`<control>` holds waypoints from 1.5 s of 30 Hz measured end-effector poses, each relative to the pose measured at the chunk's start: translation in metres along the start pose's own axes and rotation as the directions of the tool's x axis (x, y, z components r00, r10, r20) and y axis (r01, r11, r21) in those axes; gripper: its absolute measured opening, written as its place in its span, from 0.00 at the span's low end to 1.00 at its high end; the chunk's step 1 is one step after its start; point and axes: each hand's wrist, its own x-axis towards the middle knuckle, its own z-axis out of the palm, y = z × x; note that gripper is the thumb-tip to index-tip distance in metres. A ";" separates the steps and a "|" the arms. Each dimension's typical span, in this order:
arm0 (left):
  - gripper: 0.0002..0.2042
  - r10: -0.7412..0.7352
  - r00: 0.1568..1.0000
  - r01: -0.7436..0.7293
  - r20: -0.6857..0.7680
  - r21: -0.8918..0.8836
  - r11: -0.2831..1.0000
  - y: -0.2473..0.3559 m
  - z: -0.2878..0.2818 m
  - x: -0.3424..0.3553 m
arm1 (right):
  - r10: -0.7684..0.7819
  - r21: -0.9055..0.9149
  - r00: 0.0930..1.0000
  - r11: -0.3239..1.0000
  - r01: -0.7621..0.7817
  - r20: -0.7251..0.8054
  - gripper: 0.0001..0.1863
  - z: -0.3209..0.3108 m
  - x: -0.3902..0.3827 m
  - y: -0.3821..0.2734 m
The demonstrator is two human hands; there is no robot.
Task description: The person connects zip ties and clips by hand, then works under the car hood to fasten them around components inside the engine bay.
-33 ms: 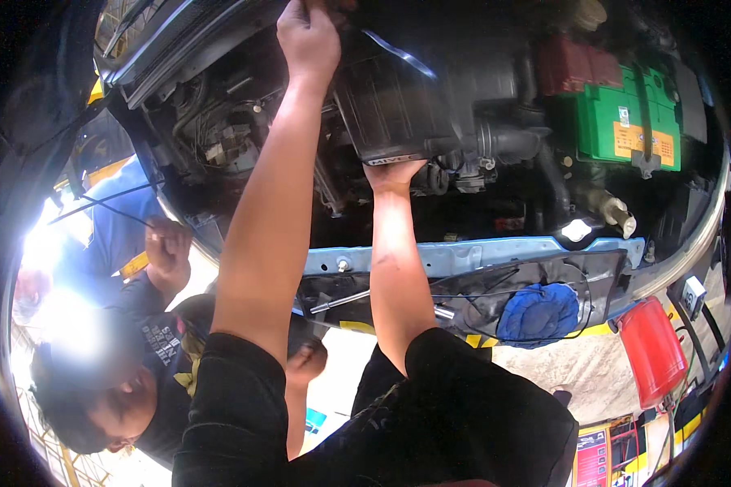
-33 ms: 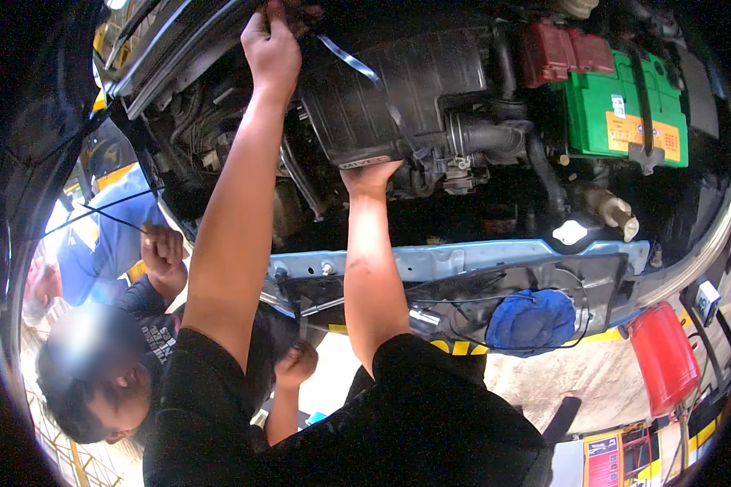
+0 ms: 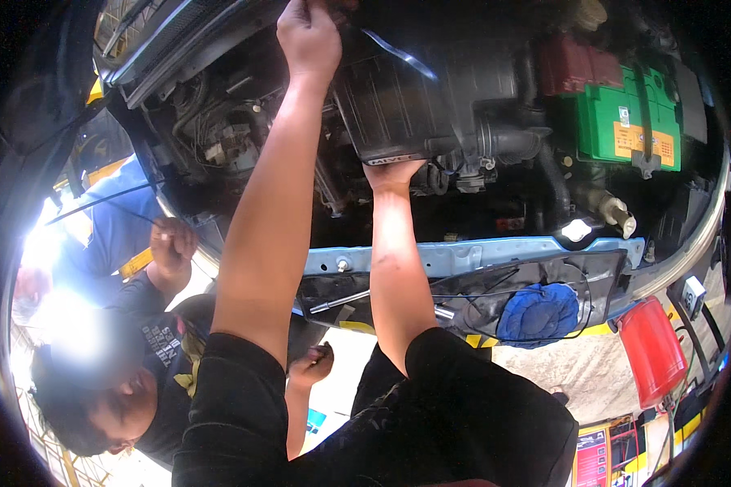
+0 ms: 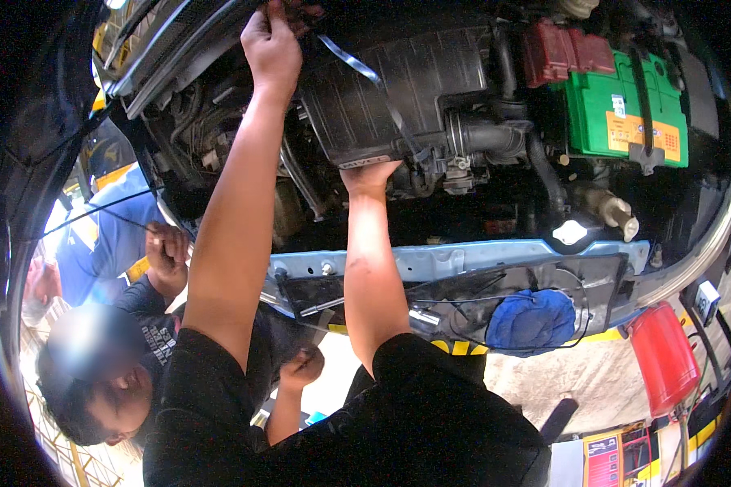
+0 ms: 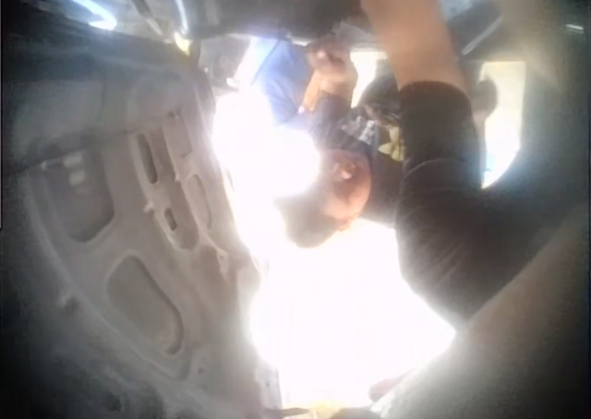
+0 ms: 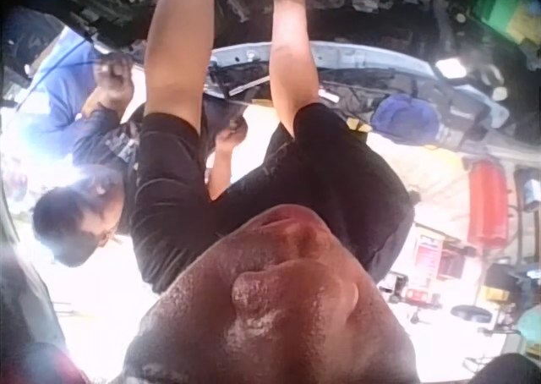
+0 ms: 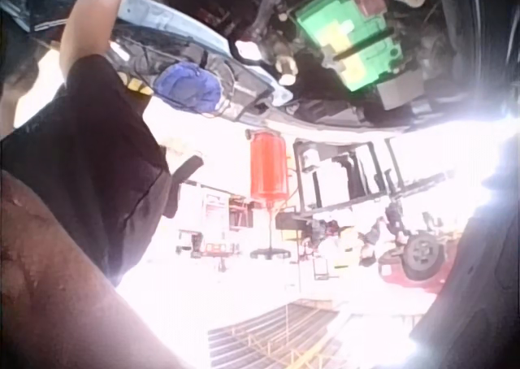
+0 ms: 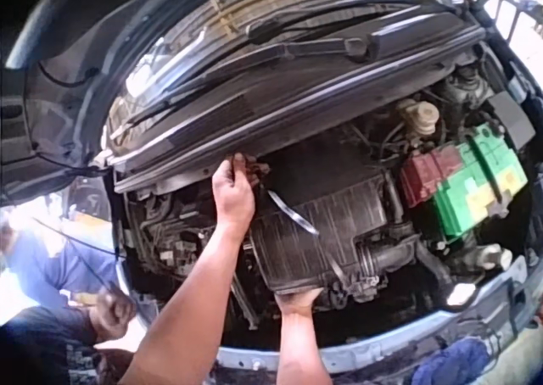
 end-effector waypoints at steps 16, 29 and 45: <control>0.20 0.280 0.957 -0.227 -0.078 0.399 0.888 0.007 -0.005 -0.007 | 0.065 0.151 0.982 0.984 -0.093 0.177 0.30 -0.068 0.021 0.014; 0.21 0.259 0.947 -0.202 -0.189 0.278 0.939 0.007 -0.005 -0.005 | -0.009 0.126 0.975 0.992 -0.019 0.221 0.32 -0.068 0.021 0.017; 0.13 -0.116 0.973 0.184 0.201 -0.360 0.915 0.005 -0.009 0.028 | 0.058 -0.187 0.926 0.982 0.014 0.372 0.32 -0.067 0.021 0.006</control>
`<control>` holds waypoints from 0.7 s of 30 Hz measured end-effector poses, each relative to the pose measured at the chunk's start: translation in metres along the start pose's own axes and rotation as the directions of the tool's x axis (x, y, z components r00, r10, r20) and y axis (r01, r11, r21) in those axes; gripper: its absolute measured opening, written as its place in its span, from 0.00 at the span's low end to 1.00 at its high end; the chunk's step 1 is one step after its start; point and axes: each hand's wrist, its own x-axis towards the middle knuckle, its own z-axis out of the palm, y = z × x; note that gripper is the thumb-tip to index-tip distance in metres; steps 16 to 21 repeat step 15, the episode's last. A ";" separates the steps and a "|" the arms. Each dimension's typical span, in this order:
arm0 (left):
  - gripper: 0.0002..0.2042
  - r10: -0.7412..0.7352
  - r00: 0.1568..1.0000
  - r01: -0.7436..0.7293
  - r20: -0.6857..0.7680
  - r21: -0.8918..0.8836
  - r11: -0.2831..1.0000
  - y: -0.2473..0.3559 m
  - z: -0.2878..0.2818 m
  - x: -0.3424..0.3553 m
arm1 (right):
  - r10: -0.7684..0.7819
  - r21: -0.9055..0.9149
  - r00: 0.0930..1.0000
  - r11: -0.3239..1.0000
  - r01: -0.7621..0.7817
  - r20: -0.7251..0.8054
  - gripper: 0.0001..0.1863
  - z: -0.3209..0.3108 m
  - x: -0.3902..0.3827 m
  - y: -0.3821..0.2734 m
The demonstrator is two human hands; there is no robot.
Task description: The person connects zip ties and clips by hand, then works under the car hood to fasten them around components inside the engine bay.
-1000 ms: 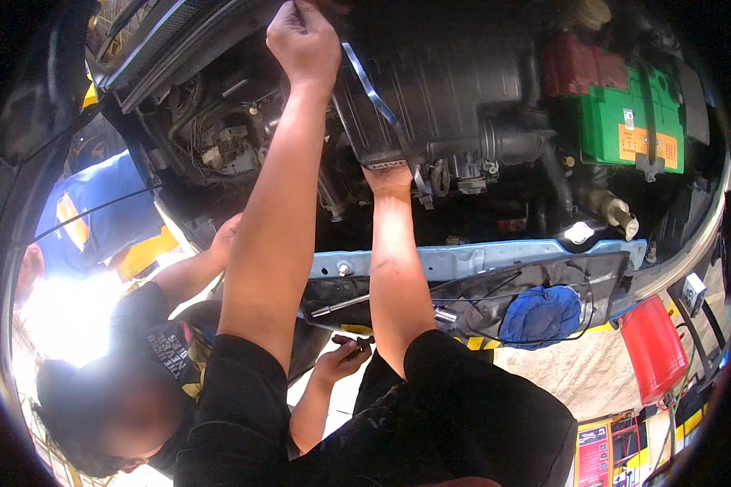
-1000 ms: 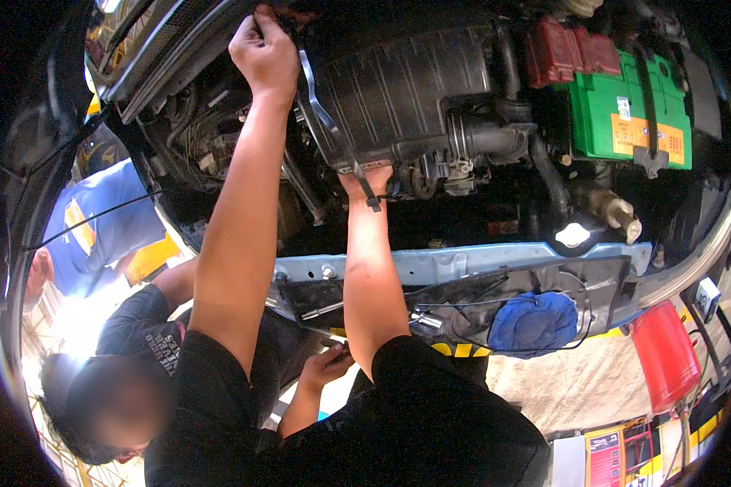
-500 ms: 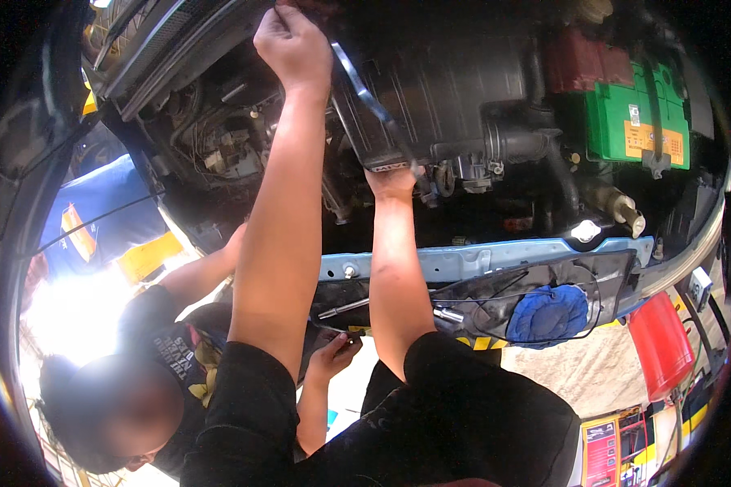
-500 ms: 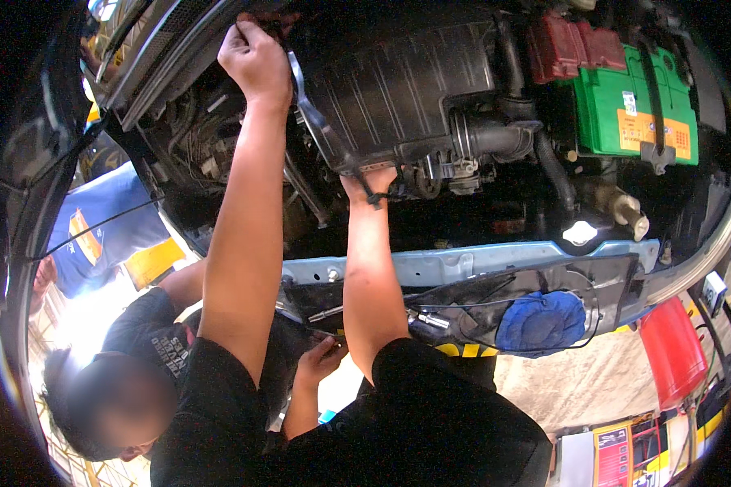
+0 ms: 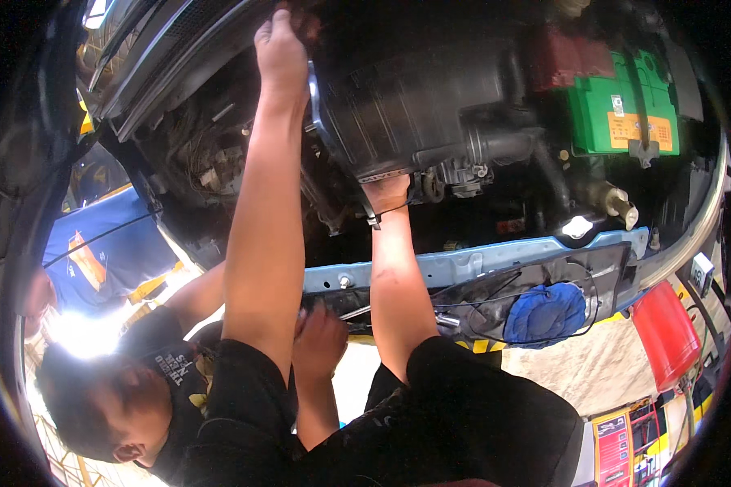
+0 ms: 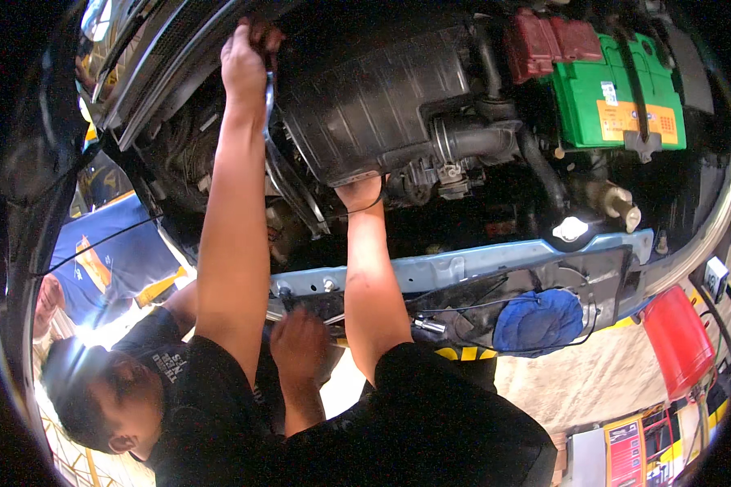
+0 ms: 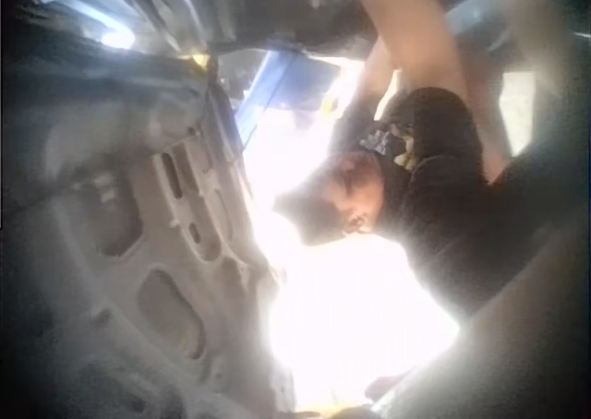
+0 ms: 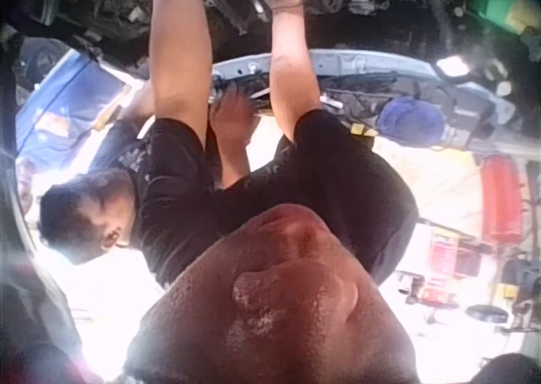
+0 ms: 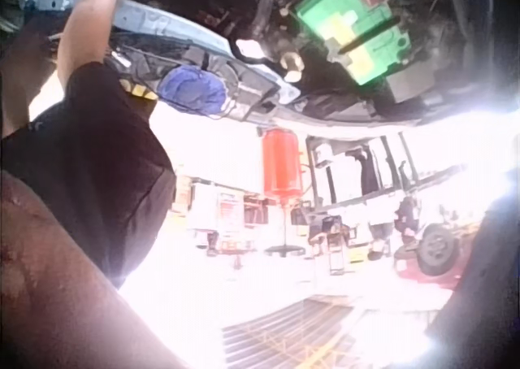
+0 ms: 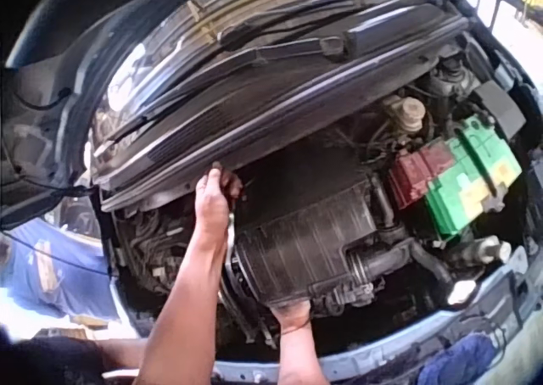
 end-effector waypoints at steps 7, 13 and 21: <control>0.18 -0.052 0.920 0.106 -0.388 0.119 0.987 0.012 0.032 -0.026 | -0.142 -0.944 0.985 0.299 0.141 0.102 0.33 -0.005 -0.005 0.005; 0.20 0.046 0.954 0.035 -0.295 0.264 0.964 0.008 0.029 -0.022 | -0.098 -0.940 0.984 -0.322 0.110 0.149 0.37 -0.002 -0.013 -0.002; 0.20 0.033 0.953 0.062 -0.301 0.303 0.951 0.011 0.025 -0.020 | -0.122 -0.900 0.968 -0.408 0.151 0.217 0.37 -0.001 -0.007 0.004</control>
